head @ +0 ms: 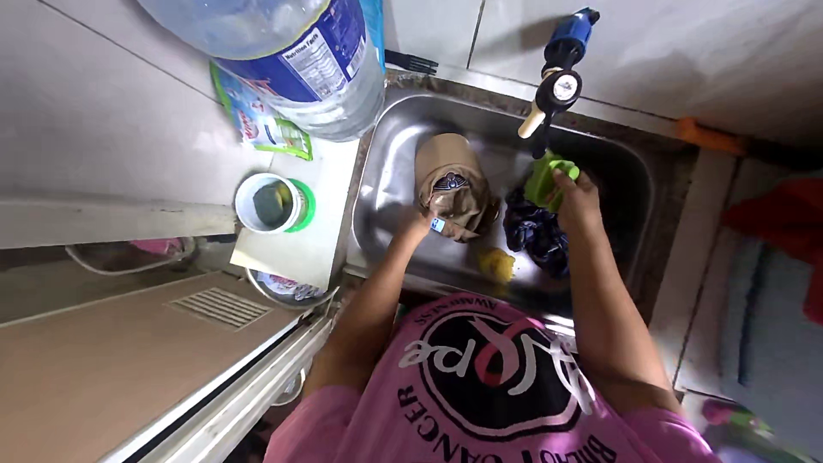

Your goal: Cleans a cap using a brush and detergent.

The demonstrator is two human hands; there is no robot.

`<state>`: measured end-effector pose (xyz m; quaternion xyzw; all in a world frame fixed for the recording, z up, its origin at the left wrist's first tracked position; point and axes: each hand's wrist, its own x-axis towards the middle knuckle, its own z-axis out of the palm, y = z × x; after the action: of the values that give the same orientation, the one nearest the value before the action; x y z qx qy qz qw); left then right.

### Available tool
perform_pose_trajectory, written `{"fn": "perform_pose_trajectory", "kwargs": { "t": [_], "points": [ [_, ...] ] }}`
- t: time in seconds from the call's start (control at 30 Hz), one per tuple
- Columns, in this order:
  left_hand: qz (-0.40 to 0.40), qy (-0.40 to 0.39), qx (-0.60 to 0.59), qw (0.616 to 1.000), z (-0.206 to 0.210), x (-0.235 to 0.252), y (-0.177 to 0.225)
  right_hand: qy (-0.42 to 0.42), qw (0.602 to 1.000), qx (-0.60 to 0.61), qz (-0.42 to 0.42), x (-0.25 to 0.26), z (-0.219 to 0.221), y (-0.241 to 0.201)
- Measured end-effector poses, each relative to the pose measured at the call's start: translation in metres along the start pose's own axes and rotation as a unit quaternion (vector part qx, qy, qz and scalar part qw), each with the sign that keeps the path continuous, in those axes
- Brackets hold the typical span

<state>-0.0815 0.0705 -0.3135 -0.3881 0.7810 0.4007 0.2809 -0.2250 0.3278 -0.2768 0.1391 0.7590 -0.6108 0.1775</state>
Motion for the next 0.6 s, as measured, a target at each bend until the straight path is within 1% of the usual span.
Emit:
{"fn": "perform_pose_trajectory", "kwargs": {
  "t": [0.03,0.07,0.13,0.2,0.23,0.3,0.33,0.4,0.47,0.53,0.6],
  "points": [
    [-0.03,-0.053,-0.04,0.997,0.011,0.007,-0.005,0.008,1.0,0.021,-0.005,-0.002,0.002,0.005],
    [-0.05,-0.083,-0.096,0.991,0.02,0.014,-0.007,0.012,0.999,0.032,-0.008,-0.003,0.004,0.009],
    [-0.063,-0.074,-0.208,0.973,0.032,0.02,0.0,0.01,1.0,0.021,-0.014,-0.004,0.011,0.013],
    [-0.062,-0.056,-0.348,0.934,0.033,0.017,0.011,-0.017,0.999,-0.03,-0.02,-0.007,0.014,0.011],
    [-0.047,-0.044,-0.409,0.91,0.033,0.015,0.014,-0.038,0.997,-0.059,-0.022,-0.006,0.013,0.01],
    [0.001,-0.03,-0.493,0.869,0.031,0.009,0.012,-0.064,0.994,-0.089,-0.017,-0.003,0.012,0.011],
    [0.013,-0.029,-0.523,0.852,0.028,0.007,0.011,-0.067,0.993,-0.097,-0.016,-0.001,0.013,0.012],
    [0.008,-0.025,-0.582,0.813,0.022,0.0,0.015,-0.062,0.993,-0.103,-0.018,0.003,0.015,0.015],
    [0.012,-0.049,-0.622,0.781,0.012,-0.007,0.019,-0.053,0.993,-0.106,-0.028,0.007,0.018,0.015],
    [0.044,-0.101,-0.618,0.779,0.004,-0.014,0.021,-0.045,0.992,-0.111,-0.035,0.011,0.021,0.015],
    [0.041,-0.142,-0.598,0.787,0.003,-0.016,0.024,-0.034,0.991,-0.119,-0.047,0.01,0.027,0.015]
  ]
}}
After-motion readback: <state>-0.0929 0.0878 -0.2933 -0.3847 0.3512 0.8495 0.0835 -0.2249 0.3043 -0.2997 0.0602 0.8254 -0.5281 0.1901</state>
